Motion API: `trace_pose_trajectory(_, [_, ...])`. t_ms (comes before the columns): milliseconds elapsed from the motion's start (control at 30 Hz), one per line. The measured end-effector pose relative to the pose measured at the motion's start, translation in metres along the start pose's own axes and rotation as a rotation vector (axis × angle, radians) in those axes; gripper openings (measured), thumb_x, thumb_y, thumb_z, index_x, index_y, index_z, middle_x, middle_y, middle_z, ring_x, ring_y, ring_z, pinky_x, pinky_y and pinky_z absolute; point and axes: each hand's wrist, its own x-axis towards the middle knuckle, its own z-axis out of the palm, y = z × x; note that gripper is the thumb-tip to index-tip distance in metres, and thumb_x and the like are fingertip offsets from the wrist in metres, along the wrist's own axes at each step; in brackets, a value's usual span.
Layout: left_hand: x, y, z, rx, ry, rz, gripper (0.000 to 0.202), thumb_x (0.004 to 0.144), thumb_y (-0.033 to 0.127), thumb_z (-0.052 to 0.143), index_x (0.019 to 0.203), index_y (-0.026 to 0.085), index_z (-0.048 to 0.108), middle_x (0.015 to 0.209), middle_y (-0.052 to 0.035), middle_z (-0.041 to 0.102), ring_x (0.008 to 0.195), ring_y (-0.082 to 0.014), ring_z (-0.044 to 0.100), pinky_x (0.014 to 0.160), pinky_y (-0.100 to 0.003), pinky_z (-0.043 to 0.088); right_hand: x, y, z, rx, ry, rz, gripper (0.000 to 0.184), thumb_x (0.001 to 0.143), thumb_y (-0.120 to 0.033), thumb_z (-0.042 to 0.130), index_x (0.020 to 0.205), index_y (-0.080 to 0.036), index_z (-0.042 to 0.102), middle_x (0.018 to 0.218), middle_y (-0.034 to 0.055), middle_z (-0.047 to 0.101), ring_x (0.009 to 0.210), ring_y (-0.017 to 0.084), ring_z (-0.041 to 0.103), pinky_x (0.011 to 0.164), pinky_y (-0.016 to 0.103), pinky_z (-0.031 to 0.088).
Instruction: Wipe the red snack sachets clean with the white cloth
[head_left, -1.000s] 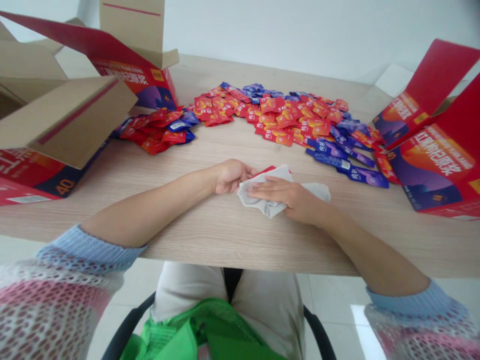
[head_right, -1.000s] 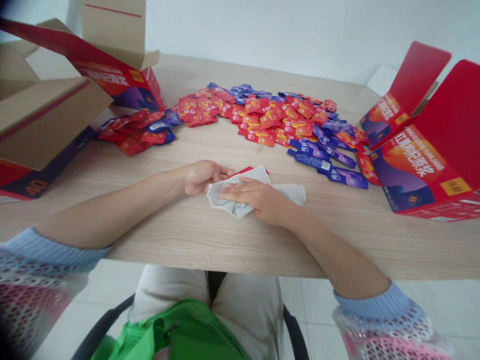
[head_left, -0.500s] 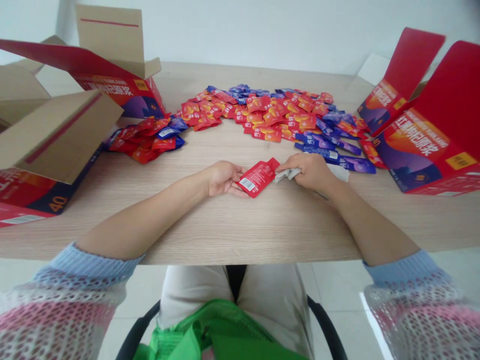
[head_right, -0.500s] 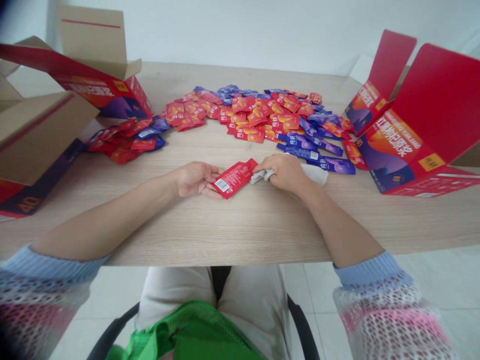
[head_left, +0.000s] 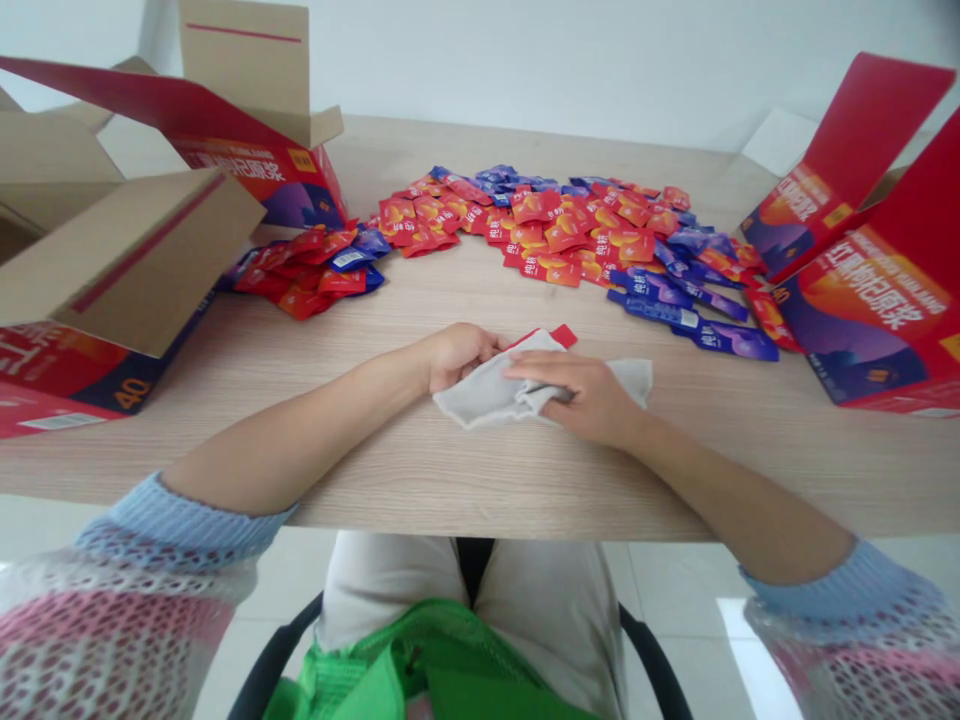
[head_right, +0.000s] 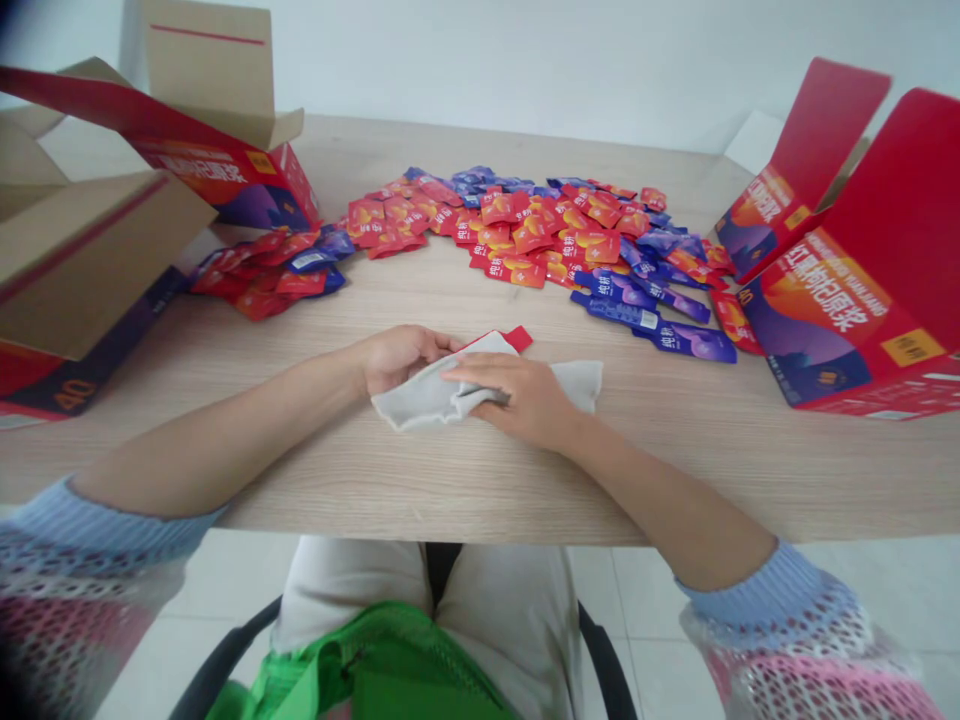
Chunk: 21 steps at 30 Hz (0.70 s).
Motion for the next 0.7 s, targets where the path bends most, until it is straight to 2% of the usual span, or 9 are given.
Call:
trace_pose_trajectory(67, [-0.001, 0.001, 0.000, -0.011, -0.004, -0.004, 0.040, 0.062, -0.006, 0.046, 0.093, 0.006, 0.068, 0.080, -0.0092, 0.073, 0.065, -0.0184, 0.070, 0.060, -0.026, 0.055, 0.004, 0.003, 0.008, -0.051, -0.145, -0.082, 0.037, 0.089, -0.027, 0.059, 0.126, -0.027, 0.062, 0.131, 0.0025, 0.062, 0.129, 0.021, 0.049, 0.110, 0.040, 0.038])
trace_pose_trajectory(133, [0.000, 0.002, 0.000, -0.004, 0.012, -0.002, 0.040, 0.064, -0.006, 0.046, 0.095, 0.006, 0.067, 0.079, -0.0092, 0.073, 0.065, -0.0182, 0.070, 0.062, -0.027, 0.055, 0.006, 0.008, 0.009, -0.096, -0.200, -0.098, 0.039, 0.091, -0.029, 0.058, 0.130, -0.027, 0.058, 0.137, 0.0014, 0.057, 0.135, 0.020, 0.043, 0.114, 0.042, 0.032])
trace_pose_trajectory(267, [0.002, 0.003, 0.001, 0.040, 0.062, 0.019, 0.037, 0.067, -0.005, 0.048, 0.097, 0.005, 0.068, 0.076, -0.0093, 0.072, 0.060, -0.0168, 0.068, 0.058, -0.024, 0.054, 0.004, 0.017, -0.004, -0.117, -0.209, -0.002, 0.048, 0.090, -0.033, 0.059, 0.137, -0.029, 0.051, 0.141, 0.0019, 0.053, 0.137, 0.022, 0.040, 0.113, 0.046, 0.032])
trace_pose_trajectory(400, [0.002, 0.004, -0.001, 0.045, 0.047, 0.046, 0.038, 0.071, -0.004, 0.049, 0.103, 0.003, 0.067, 0.089, -0.0114, 0.073, 0.065, -0.0150, 0.069, 0.057, -0.020, 0.054, 0.001, 0.031, -0.014, -0.149, -0.208, 0.128, 0.054, 0.090, -0.040, 0.059, 0.142, -0.031, 0.045, 0.146, 0.0029, 0.048, 0.138, 0.024, 0.037, 0.114, 0.050, 0.029])
trace_pose_trajectory(600, [0.001, 0.004, -0.008, -0.028, -0.023, 0.029, 0.038, 0.080, 0.000, 0.046, 0.114, 0.003, 0.062, 0.099, -0.0147, 0.073, 0.083, -0.0213, 0.072, 0.074, -0.031, 0.059, -0.001, 0.054, -0.019, -0.182, -0.246, 0.190, 0.050, 0.096, -0.042, 0.047, 0.144, -0.031, 0.040, 0.149, 0.0033, 0.042, 0.141, 0.024, 0.033, 0.114, 0.051, 0.027])
trace_pose_trajectory(700, [0.001, 0.004, -0.009, -0.033, -0.024, 0.026, 0.038, 0.081, -0.002, 0.047, 0.117, 0.004, 0.060, 0.098, -0.0149, 0.073, 0.084, -0.0214, 0.073, 0.076, -0.031, 0.059, -0.004, 0.064, -0.024, -0.253, -0.225, 0.277, 0.049, 0.096, -0.044, 0.045, 0.143, -0.033, 0.042, 0.149, 0.0050, 0.042, 0.139, 0.028, 0.036, 0.111, 0.054, 0.032])
